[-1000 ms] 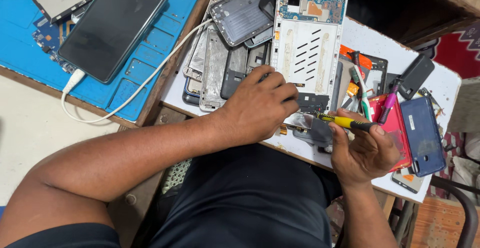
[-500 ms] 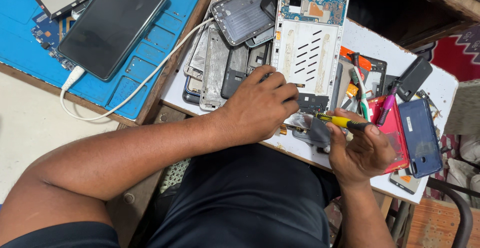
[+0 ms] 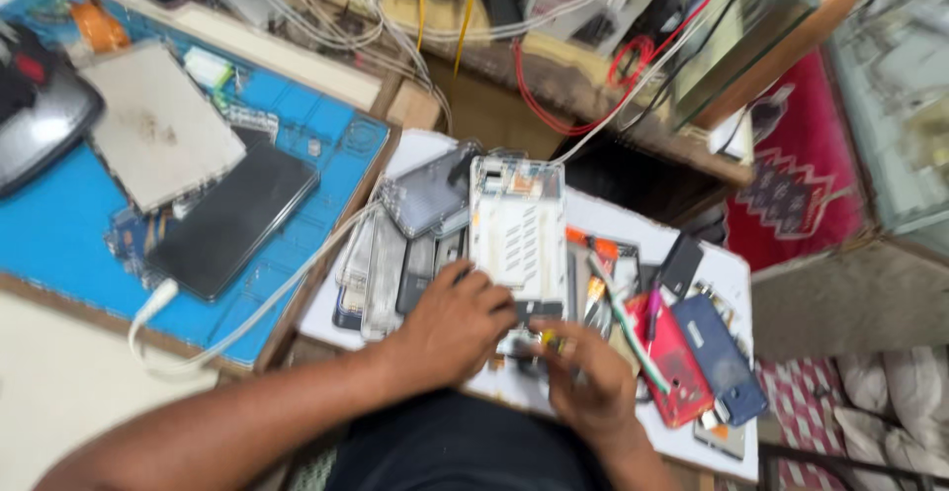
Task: The person uses a screwdriver to remove screws from a disassembled mobile phone chassis on a cluttered workbench. They handle the phone frame and internal components, then continue unscrewing parts while other phone parts and tools are visible nearby.
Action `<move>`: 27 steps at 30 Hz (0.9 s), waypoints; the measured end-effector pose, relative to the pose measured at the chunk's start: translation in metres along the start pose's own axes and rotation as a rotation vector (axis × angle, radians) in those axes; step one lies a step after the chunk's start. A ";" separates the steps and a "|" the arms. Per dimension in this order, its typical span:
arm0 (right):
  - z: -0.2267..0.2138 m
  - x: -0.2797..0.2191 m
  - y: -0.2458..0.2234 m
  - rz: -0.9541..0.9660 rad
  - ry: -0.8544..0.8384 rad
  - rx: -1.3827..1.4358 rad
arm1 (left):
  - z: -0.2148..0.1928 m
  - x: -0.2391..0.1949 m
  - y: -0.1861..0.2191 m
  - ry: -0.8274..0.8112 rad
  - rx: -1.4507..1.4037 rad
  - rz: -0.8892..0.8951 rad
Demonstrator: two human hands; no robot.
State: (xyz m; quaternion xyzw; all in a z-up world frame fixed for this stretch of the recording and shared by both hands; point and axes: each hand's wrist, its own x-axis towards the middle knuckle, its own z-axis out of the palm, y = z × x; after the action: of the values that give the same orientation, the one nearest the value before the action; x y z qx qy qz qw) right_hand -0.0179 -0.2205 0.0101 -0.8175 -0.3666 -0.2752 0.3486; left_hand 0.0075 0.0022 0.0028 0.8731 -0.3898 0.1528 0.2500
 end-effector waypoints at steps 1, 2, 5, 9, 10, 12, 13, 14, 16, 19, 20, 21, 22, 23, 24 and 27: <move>-0.001 -0.006 -0.001 -0.034 0.033 -0.046 | 0.001 -0.003 0.001 0.007 -0.007 0.011; -0.001 -0.010 0.002 -0.067 0.067 -0.093 | 0.004 -0.004 0.000 0.013 -0.013 0.023; -0.006 -0.020 0.006 0.065 0.052 0.021 | 0.014 -0.009 -0.001 0.027 -0.039 0.014; -0.011 -0.005 0.003 0.110 0.021 0.062 | 0.011 -0.004 -0.003 0.034 -0.038 0.019; -0.013 -0.002 0.000 0.145 0.038 -0.018 | 0.010 -0.003 -0.001 0.019 -0.047 0.010; -0.019 -0.003 -0.007 0.127 0.043 -0.078 | 0.008 -0.005 0.005 -0.015 -0.065 -0.004; -0.020 -0.001 -0.005 0.069 0.027 -0.059 | 0.007 -0.002 0.003 -0.005 -0.055 0.005; -0.020 0.001 0.000 0.011 0.009 -0.039 | 0.007 0.000 0.000 0.005 -0.046 0.015; -0.020 -0.005 0.005 0.068 -0.008 0.036 | 0.010 0.001 -0.001 0.011 -0.046 0.014; -0.017 -0.019 0.010 0.282 -0.075 -0.060 | 0.015 -0.003 -0.001 -0.005 -0.064 -0.008; -0.016 -0.022 0.010 0.374 -0.106 -0.128 | 0.015 -0.004 0.000 -0.012 -0.072 -0.015; -0.016 -0.022 0.010 0.267 -0.089 -0.058 | 0.016 -0.004 0.000 -0.016 -0.079 -0.023; -0.017 -0.020 0.011 0.161 -0.072 0.012 | 0.015 -0.003 -0.001 -0.015 -0.072 -0.020; -0.018 -0.016 0.010 0.054 -0.056 0.080 | 0.014 -0.002 -0.001 -0.013 -0.066 -0.015; -0.020 -0.010 0.009 0.095 -0.057 0.001 | 0.013 -0.001 -0.001 -0.012 -0.059 -0.011; -0.024 0.005 -0.003 0.141 -0.039 -0.120 | 0.011 -0.001 0.002 -0.007 -0.048 -0.016</move>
State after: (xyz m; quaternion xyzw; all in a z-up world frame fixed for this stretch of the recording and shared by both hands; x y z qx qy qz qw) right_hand -0.0216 -0.2352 0.0291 -0.8659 -0.2975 -0.2557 0.3102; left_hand 0.0067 -0.0044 -0.0061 0.8704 -0.3874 0.1383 0.2705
